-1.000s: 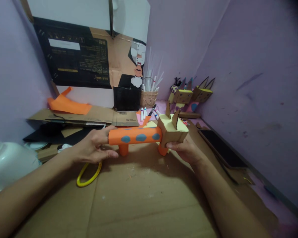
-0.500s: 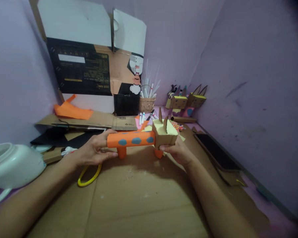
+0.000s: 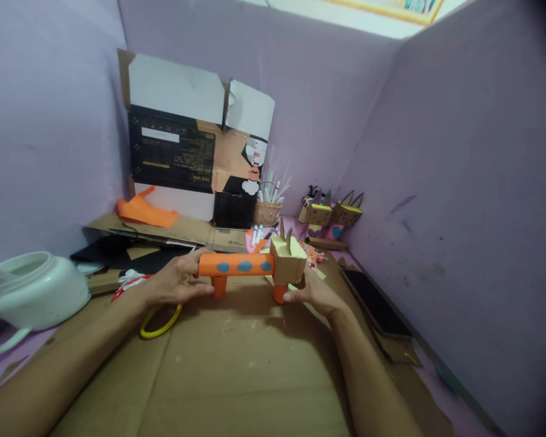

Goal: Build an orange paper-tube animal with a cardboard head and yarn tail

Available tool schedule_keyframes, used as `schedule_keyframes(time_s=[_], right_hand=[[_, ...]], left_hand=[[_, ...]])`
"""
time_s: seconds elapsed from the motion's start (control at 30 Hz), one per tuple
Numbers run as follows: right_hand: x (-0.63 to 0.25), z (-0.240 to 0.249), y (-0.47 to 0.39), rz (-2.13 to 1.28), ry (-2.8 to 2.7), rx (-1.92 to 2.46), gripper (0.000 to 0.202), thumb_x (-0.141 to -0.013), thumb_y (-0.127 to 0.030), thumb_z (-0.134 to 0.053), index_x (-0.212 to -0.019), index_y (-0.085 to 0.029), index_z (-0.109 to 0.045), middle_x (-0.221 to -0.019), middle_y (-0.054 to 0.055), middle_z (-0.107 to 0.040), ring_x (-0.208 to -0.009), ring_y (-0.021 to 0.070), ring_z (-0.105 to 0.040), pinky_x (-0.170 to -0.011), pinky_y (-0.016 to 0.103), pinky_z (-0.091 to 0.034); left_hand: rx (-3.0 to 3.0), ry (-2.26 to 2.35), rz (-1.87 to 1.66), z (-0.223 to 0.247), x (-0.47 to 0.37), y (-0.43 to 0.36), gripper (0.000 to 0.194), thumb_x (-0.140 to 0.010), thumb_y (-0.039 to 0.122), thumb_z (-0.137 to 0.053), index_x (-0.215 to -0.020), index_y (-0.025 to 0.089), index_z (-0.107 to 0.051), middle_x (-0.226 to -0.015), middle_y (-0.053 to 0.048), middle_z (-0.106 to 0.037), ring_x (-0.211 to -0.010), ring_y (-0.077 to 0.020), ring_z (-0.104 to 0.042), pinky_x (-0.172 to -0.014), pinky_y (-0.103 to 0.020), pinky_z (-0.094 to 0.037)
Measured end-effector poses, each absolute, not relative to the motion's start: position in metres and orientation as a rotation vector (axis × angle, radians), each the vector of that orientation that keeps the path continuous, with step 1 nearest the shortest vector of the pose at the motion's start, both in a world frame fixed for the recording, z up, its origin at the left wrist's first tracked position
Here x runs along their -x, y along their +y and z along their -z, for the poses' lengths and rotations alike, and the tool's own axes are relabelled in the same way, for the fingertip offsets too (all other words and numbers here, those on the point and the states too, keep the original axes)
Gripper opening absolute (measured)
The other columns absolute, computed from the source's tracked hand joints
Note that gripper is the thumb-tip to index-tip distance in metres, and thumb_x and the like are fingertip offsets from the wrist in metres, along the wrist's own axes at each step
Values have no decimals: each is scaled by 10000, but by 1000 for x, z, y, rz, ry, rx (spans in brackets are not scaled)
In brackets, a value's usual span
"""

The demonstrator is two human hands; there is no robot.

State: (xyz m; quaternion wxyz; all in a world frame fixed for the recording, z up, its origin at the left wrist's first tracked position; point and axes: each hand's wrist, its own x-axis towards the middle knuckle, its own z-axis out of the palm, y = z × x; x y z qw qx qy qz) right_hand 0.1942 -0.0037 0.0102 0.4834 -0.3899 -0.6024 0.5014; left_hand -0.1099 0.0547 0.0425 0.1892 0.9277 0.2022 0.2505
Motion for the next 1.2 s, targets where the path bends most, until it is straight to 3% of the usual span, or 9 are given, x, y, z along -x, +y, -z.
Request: schedule_keyframes(time_s=[0.23, 0.37, 0.5, 0.7, 0.9, 1.2], right_hand=[[-210, -6, -5, -1244, -1515, 1028, 743, -511, -33, -617, -1203, -261, -468, -1267, 56, -519, -1163, 232, -477, -1004, 406, -307], [-211, -9, -8, -1214, -1559, 1049, 749, -512, -63, -683, -1204, -251, -470, -1270, 66, -523, -1168, 243, -480, -1016, 417, -303], [-202, -7, -8, -1200, -1569, 1144, 667, -482, -138, -759, -1108, -215, -543, -1152, 79, -609, -1072, 266, -552, -938, 422, -398], [-188, -2, -7, -1100, -1515, 1315, 345, -495, -136, -731, -821, -171, -623, -854, 58, -694, -824, 262, -629, -765, 401, -487], [-184, -5, -11, -1000, -1433, 1400, 352, -492, -95, -699, -823, -185, -619, -875, 47, -693, -867, 274, -610, -801, 407, -470], [-184, -3, -8, -996, -1428, 1383, 270, -512, -106, -679, -759, -192, -613, -793, 20, -691, -793, 241, -615, -719, 358, -492]], left_hand=[[-2595, 632, -622, -43, 113, 54, 231, -757, 258, -606, -972, 194, -663, -1143, -68, -502, -1019, -219, -538, -881, -308, -437], [-2589, 638, -635, -46, 113, 51, 230, -745, 252, -613, -963, 206, -670, -1158, -59, -509, -990, -212, -550, -828, -278, -461], [-2561, 646, -666, -46, 114, 49, 204, -753, 274, -606, -927, 199, -680, -1145, -63, -528, -940, -196, -566, -800, -266, -474], [-2567, 606, -643, -47, 114, 49, 231, -755, 243, -598, -975, 211, -661, -1156, -62, -507, -996, -208, -543, -851, -282, -455], [-2604, 624, -622, -49, 113, 48, 188, -767, 270, -589, -922, 197, -667, -1096, -53, -517, -961, -196, -544, -863, -286, -440], [-2625, 594, -629, -46, 112, 53, 244, -779, 340, -581, -959, 196, -661, -1060, -61, -547, -930, -198, -558, -833, -281, -458]])
